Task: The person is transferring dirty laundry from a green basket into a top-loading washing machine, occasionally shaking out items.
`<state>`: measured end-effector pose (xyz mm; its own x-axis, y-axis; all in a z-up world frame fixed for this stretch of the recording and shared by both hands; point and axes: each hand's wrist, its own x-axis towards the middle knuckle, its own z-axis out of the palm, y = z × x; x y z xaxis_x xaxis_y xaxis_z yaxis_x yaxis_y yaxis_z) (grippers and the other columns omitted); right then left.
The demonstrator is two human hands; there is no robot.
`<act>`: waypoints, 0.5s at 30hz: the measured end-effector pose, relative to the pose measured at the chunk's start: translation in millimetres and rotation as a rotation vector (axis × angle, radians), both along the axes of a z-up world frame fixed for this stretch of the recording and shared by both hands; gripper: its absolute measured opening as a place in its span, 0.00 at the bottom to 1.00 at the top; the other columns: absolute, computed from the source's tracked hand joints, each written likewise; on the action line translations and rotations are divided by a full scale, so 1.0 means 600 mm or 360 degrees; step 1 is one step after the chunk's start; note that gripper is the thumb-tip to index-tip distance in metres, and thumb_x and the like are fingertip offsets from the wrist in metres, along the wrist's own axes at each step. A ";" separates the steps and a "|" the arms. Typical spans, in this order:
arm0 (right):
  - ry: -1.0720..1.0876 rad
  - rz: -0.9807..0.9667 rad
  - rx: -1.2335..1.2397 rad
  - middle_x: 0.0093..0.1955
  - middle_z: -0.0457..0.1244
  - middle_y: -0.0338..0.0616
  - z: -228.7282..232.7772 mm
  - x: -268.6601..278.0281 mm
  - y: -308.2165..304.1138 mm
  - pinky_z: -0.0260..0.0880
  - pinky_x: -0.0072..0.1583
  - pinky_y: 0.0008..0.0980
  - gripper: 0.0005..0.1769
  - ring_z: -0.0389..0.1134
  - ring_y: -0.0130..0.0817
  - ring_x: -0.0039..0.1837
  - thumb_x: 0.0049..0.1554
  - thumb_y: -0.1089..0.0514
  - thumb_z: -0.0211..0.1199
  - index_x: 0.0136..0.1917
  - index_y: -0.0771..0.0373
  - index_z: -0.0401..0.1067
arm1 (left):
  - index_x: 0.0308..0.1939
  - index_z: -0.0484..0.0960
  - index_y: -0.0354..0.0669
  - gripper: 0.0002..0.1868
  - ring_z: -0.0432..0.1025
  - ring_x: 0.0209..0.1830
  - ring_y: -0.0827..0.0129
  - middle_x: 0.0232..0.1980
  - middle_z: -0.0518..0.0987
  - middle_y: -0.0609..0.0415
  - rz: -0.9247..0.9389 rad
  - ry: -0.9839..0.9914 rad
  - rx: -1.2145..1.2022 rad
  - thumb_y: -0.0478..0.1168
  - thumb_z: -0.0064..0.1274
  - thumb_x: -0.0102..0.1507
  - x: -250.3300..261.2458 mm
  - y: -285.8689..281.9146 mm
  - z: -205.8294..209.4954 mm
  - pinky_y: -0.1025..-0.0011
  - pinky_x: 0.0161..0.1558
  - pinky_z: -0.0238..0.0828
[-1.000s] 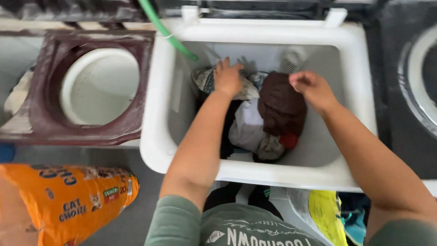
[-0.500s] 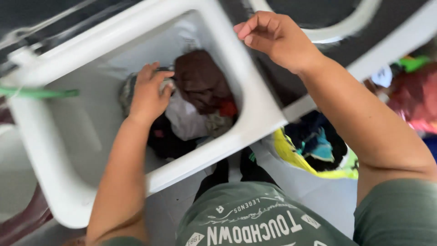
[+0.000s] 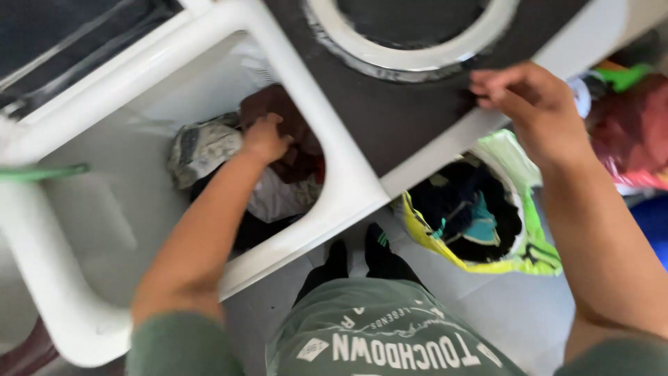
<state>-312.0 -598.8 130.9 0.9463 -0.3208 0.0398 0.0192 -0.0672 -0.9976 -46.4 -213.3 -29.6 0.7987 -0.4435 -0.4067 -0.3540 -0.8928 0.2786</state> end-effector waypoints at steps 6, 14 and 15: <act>0.0048 -0.0007 -0.0048 0.69 0.65 0.56 -0.024 -0.002 -0.007 0.70 0.72 0.31 0.02 0.69 0.40 0.71 0.68 0.62 0.57 0.55 0.61 0.68 | 0.80 0.18 0.68 0.79 0.24 0.83 0.32 0.82 0.12 0.43 0.0476 0.0391 0.0274 0.64 0.71 0.49 -0.008 0.009 -0.201 0.45 0.79 0.33; 0.0181 -0.0154 -0.0233 0.69 0.65 0.54 -0.006 0.001 0.018 0.67 0.73 0.29 0.06 0.68 0.36 0.71 0.69 0.70 0.54 0.56 0.62 0.68 | 0.61 0.80 0.37 0.25 0.76 0.58 0.43 0.59 0.79 0.33 0.0032 0.0191 0.0316 0.35 0.55 0.59 0.056 0.060 -0.335 0.57 0.57 0.77; 0.0187 -0.0165 -0.0306 0.68 0.66 0.54 -0.002 0.004 0.022 0.66 0.74 0.32 0.04 0.68 0.39 0.73 0.69 0.68 0.56 0.56 0.62 0.68 | 0.63 0.79 0.42 0.29 0.67 0.65 0.39 0.64 0.74 0.34 0.0243 -0.0037 0.0125 0.47 0.43 0.60 0.068 0.067 -0.321 0.48 0.63 0.64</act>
